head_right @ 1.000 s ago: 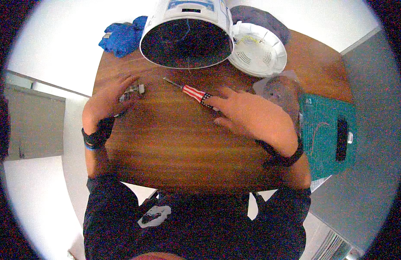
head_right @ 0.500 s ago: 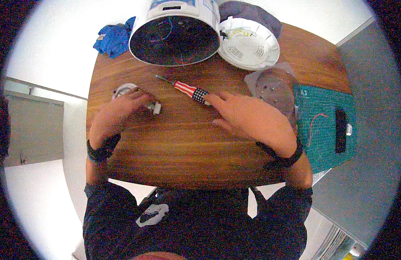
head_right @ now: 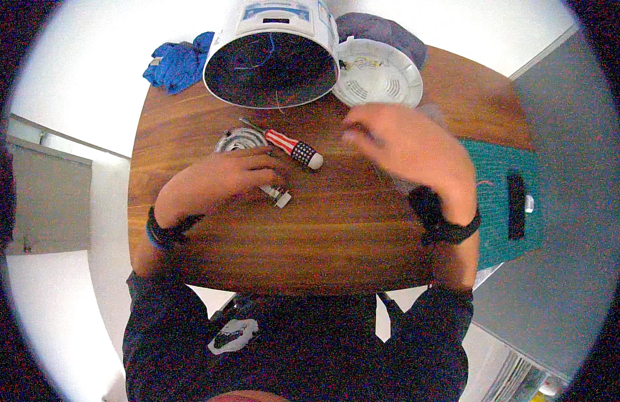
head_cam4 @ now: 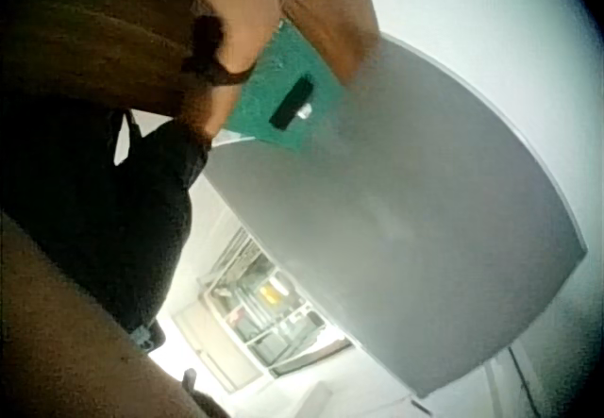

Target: The person uses a screwdriver to loosen screws on the internal wiring of a white cylindrical appliance. They then disconnect wires and remove a component from the unit, placing it on the table.

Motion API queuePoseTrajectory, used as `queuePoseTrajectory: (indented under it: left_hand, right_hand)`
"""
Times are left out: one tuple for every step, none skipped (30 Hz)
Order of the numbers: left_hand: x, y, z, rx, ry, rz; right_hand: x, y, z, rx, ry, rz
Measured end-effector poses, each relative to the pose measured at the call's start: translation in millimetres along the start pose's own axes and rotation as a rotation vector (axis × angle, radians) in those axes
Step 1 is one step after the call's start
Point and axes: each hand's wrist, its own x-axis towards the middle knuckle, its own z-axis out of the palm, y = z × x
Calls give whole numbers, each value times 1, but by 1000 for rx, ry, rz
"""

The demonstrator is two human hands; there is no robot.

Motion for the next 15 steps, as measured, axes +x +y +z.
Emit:
queuePoseTrajectory:
  left_hand:
    - [0,0,-4,-1,-14,-29]
    - [4,-1,-7,-3,-24,-37]
    - [7,0,-10,15,21,-33]
    - [9,0,-14,32,65,-30]
    - [10,1,-16,51,109,-31]
    - [10,-2,-15,48,95,-55]
    - [11,-8,-10,48,83,-76]
    - [13,-14,-5,45,72,-94]
    - [14,-20,1,23,75,-88]
    - [17,-27,8,2,79,-79]
    - [22,-31,10,-22,83,-64]
    - [25,-32,11,-33,80,-101]
    - [27,-29,12,-43,79,-142]
    - [26,-27,13,-53,80,-189]
    - [25,-27,14,-57,80,-188]
  right_hand:
    - [6,6,-11,44,25,87]
    - [6,20,-17,13,97,122]
    - [13,36,-18,-13,169,147]
    - [22,47,-18,-103,228,148]
    - [34,58,-18,-192,287,145]
    - [47,70,-17,-282,346,145]
    - [66,86,-17,-304,339,189]
    - [86,101,-19,-329,331,237]
    - [105,104,-19,-330,342,314]
    - [121,109,-22,-333,354,392]
    - [134,127,-26,-346,323,389]
    - [149,148,-28,-356,289,380]
    - [161,161,-31,-365,256,365]
    - [169,160,-32,-301,255,372]
    - [175,160,-35,-237,255,380]
